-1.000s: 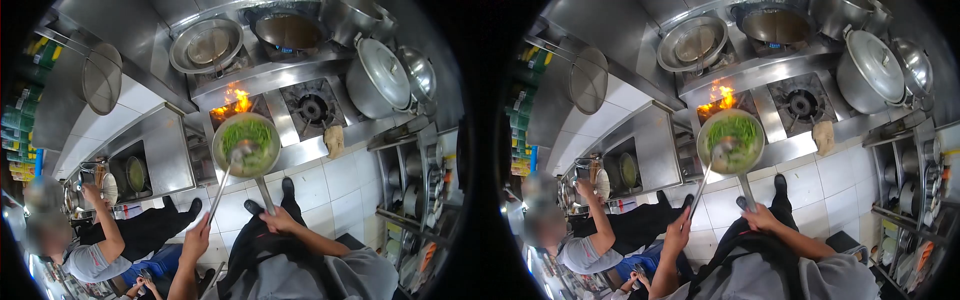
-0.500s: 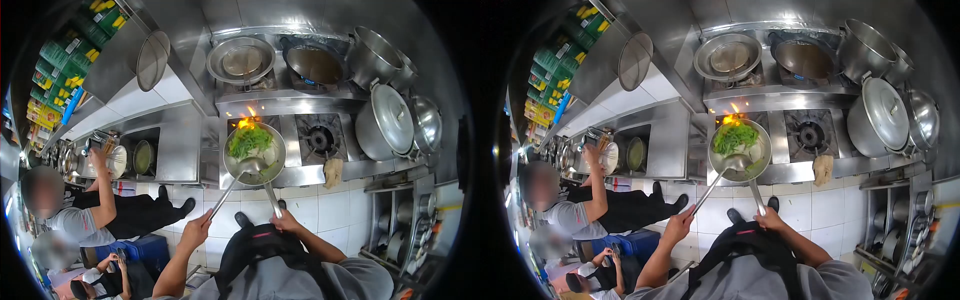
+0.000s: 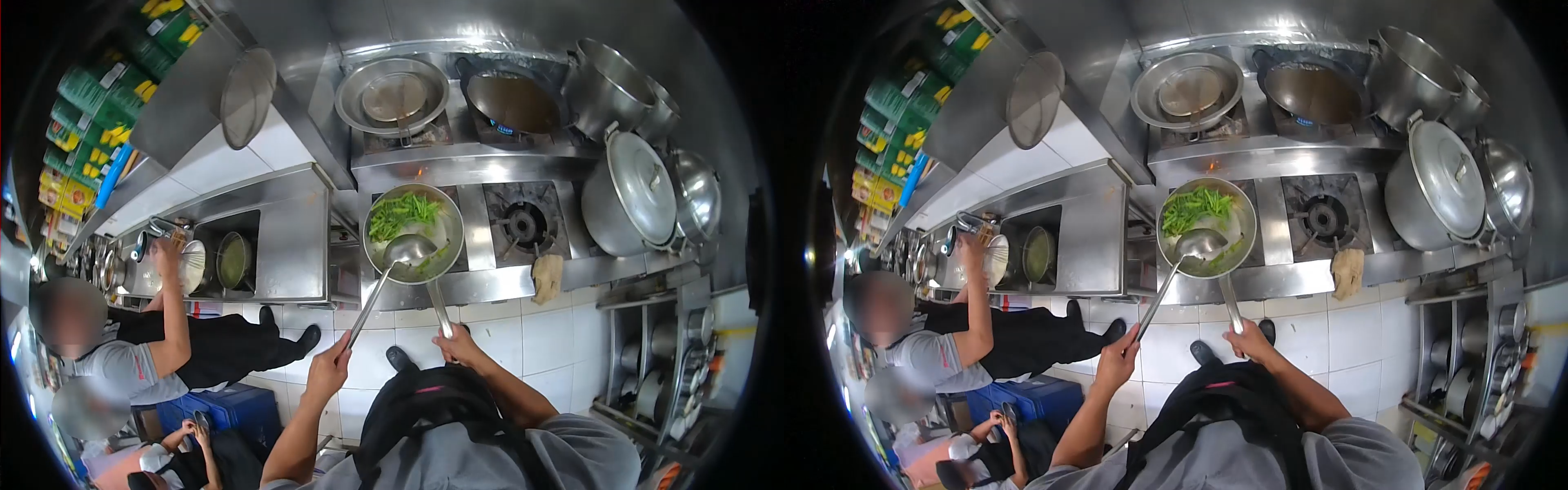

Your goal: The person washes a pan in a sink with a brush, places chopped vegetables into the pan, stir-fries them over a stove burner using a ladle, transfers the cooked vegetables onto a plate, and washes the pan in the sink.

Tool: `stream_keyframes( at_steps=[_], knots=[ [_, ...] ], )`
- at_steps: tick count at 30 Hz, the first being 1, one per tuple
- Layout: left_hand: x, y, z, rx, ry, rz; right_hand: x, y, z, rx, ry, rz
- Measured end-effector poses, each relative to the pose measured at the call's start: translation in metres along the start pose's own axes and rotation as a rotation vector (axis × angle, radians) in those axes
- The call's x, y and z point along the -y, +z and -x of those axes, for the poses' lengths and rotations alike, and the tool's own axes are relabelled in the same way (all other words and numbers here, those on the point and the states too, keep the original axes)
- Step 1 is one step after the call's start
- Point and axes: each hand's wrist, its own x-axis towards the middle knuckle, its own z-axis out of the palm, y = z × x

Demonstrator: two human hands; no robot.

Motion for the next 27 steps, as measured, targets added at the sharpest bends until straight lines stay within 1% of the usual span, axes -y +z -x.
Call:
stream_keyframes(
  at_steps=[2, 4, 5, 6, 7, 8, 9, 10, 11, 12, 13, 14, 16, 17, 18, 19, 20, 22, 24, 27],
  knots=[
    [0.013, 0.01, 0.007, 0.035, -0.003, -0.007, 0.01, 0.01, -0.019, -0.003, 0.025, -0.169],
    [0.033, 0.034, -0.003, -0.009, -0.102, 0.093, 0.006, 0.017, -0.035, -0.006, 0.022, -0.221],
    [0.037, 0.046, -0.013, -0.02, -0.107, 0.078, 0.002, 0.02, -0.039, 0.051, 0.028, -0.295],
    [0.037, 0.058, -0.026, -0.052, -0.068, 0.044, -0.006, 0.021, -0.045, 0.109, 0.033, -0.37],
    [0.037, 0.071, -0.037, -0.042, -0.132, 0.08, -0.015, 0.018, -0.051, 0.211, 0.06, -0.531],
    [0.031, 0.079, -0.05, -0.027, -0.195, 0.11, -0.033, 0.017, -0.056, 0.272, 0.102, -0.893],
    [0.032, 0.088, -0.06, -0.033, -0.194, 0.158, -0.054, 0.01, -0.069, 0.206, 0.165, -0.974],
    [0.038, 0.088, -0.065, 0.012, -0.184, 0.134, -0.077, 0.004, -0.083, 0.134, 0.228, -1.061],
    [0.046, 0.085, -0.07, 0.042, -0.211, 0.101, -0.151, 0.001, -0.133, -0.118, 0.31, -1.04],
    [0.052, 0.085, -0.075, 0.075, -0.237, 0.063, -0.162, 0.006, -0.144, -0.22, 0.344, -1.018],
    [0.051, 0.087, -0.08, 0.03, -0.2, 0.05, -0.16, 0.011, -0.164, -0.319, 0.389, -0.998],
    [0.054, 0.082, -0.082, 0.066, -0.141, 0.03, -0.17, 0.02, -0.19, -0.397, 0.387, -1.105],
    [0.07, 0.077, -0.085, 0.085, -0.188, 0.037, -0.155, 0.032, -0.206, -0.388, 0.284, -1.24],
    [0.048, 0.073, -0.086, 0.153, -0.26, 0.072, -0.15, 0.037, -0.215, -0.386, 0.262, -1.372],
    [0.038, 0.07, -0.087, 0.207, -0.246, 0.037, -0.152, 0.041, -0.224, -0.367, 0.151, -1.392],
    [0.03, 0.069, -0.087, 0.201, -0.27, 0.093, -0.161, 0.044, -0.236, -0.391, 0.123, -1.378],
    [0.026, 0.069, -0.087, 0.189, -0.297, 0.151, -0.156, 0.046, -0.235, -0.463, 0.085, -1.31],
    [0.034, 0.072, -0.09, 0.238, -0.258, 0.16, -0.166, 0.046, -0.249, -0.502, 0.12, -1.335],
    [0.035, 0.076, -0.093, 0.122, -0.173, 0.15, -0.164, 0.045, -0.244, -0.516, 0.111, -1.355],
    [0.031, 0.091, -0.118, 0.116, -0.146, 0.107, -0.163, 0.047, -0.244, -0.545, 0.126, -1.349]
  ],
)
